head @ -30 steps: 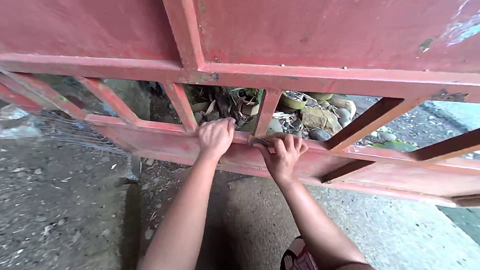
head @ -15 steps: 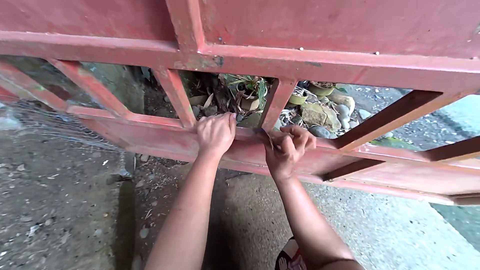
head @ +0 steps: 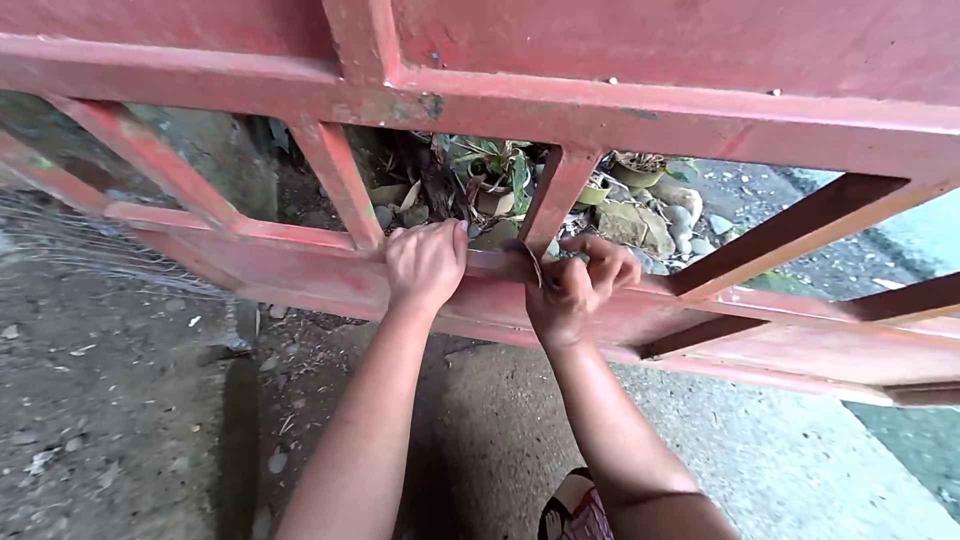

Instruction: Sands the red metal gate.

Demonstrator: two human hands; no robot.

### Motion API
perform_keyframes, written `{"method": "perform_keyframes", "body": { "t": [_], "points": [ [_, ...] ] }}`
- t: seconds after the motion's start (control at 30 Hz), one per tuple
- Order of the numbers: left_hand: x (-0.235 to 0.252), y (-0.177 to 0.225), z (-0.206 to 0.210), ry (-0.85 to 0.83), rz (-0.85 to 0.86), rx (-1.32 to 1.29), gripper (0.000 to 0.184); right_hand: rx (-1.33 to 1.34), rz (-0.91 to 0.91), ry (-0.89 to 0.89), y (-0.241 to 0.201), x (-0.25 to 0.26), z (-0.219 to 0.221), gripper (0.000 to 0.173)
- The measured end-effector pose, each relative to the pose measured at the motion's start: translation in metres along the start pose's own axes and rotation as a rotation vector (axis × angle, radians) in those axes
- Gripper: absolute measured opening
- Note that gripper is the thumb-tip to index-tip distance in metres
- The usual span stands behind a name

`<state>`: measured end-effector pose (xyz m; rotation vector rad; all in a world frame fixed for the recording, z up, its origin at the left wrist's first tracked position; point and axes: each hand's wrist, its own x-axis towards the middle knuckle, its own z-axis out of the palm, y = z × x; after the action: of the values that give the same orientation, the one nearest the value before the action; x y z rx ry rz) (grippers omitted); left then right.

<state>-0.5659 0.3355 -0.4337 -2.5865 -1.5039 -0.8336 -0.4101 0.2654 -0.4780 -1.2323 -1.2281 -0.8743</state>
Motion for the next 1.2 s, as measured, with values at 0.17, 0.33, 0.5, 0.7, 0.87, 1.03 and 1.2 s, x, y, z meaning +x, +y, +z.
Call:
{"method": "perform_keyframes", "body": {
  "t": [0.17, 0.33, 0.5, 0.7, 0.87, 1.03, 1.2],
  "points": [
    [0.000, 0.000, -0.001, 0.017, -0.007, 0.032, 0.043, -0.071, 0.057, -0.043, 0.013, -0.024, -0.013, 0.037],
    [0.000, -0.001, 0.001, -0.008, -0.006, 0.025, 0.044, -0.018, 0.058, -0.041, 0.002, -0.008, -0.003, 0.034],
    [0.001, -0.001, -0.001, 0.032, 0.010, 0.044, 0.044, -0.055, 0.074, -0.045, 0.011, -0.026, -0.011, 0.039],
    [0.001, -0.002, 0.002, 0.031, -0.001, 0.032, 0.046, -0.117, 0.089, -0.094, 0.013, -0.029, -0.012, 0.055],
    [0.000, -0.001, 0.001, 0.013, -0.002, 0.030, 0.046, -0.080, 0.075, -0.070, 0.003, -0.006, -0.004, 0.057],
    [0.000, -0.002, 0.000, 0.026, -0.010, 0.048, 0.047, -0.112, 0.103, -0.100, 0.010, -0.022, -0.013, 0.061],
    [-0.001, -0.002, 0.003, 0.019, -0.004, 0.050, 0.046, -0.072, 0.096, -0.109, -0.002, -0.005, -0.003, 0.058]
  ]
}}
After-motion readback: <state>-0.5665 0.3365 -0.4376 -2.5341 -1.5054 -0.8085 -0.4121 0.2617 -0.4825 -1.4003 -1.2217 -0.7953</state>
